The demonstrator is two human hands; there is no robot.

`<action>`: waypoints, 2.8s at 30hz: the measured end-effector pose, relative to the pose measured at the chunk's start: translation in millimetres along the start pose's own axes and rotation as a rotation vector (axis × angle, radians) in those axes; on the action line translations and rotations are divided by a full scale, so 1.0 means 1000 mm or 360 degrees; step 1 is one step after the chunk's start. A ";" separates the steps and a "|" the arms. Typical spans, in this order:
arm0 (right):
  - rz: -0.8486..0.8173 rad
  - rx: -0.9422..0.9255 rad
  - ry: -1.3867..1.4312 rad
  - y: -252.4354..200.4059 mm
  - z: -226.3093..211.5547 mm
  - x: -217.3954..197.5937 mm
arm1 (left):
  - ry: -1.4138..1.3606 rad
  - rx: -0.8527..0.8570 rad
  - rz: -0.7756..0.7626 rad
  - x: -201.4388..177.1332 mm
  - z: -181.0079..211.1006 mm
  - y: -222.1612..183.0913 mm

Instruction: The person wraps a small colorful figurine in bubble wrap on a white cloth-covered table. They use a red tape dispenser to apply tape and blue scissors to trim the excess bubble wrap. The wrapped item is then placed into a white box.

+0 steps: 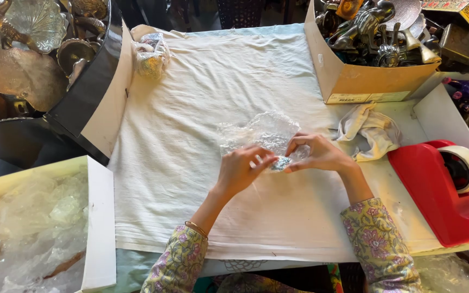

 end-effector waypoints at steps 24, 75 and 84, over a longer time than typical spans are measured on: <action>0.0283 0.0241 -0.0230 0.004 0.025 0.023 | -0.0171 0.0389 -0.0779 -0.016 0.046 -0.019; 0.0009 0.0128 0.0312 0.008 0.011 0.020 | 0.0631 -0.0124 -0.0488 0.062 -0.049 -0.014; 0.0194 0.0226 0.0331 0.011 0.020 0.027 | 0.0638 -0.0125 -0.0484 0.063 -0.049 -0.014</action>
Point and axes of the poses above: each hand's wrist, its own y-axis towards the middle knuckle, its own x-axis out of the palm, z = x × y, the point moved 3 cm from there along y, towards the middle knuckle, and after that the axes turned 5 degrees about -z, right-handed, at the moved point
